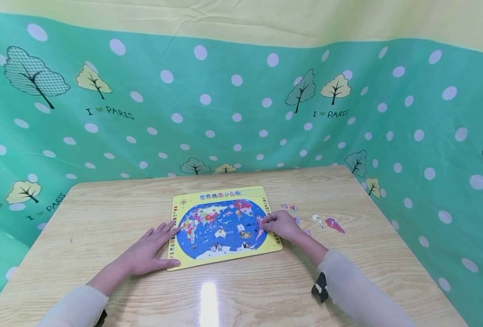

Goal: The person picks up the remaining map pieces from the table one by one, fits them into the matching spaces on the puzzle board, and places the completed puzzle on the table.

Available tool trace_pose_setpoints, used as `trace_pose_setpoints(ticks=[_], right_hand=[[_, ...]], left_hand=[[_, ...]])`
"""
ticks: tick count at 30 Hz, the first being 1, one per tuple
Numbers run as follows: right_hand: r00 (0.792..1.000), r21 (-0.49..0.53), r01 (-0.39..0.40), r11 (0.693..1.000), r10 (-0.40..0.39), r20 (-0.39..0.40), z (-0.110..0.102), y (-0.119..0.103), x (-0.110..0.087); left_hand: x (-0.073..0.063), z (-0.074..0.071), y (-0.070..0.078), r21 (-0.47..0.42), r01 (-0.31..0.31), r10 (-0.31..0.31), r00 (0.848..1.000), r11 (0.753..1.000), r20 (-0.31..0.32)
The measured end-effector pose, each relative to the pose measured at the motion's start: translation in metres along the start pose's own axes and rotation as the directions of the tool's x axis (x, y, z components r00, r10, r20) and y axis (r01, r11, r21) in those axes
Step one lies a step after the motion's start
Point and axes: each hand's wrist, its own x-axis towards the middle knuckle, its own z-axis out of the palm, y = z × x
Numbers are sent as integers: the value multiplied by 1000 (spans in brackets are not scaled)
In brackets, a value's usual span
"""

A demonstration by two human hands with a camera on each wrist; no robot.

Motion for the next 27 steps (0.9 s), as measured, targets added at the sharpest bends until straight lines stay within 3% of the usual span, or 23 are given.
trace_pose_setpoints(ticks=[27], right_hand=[[999,-16,44,999,-45,-26,3,-4,-3]], left_hand=[[0,1,0,-1,10,-10,1000,1000,5]])
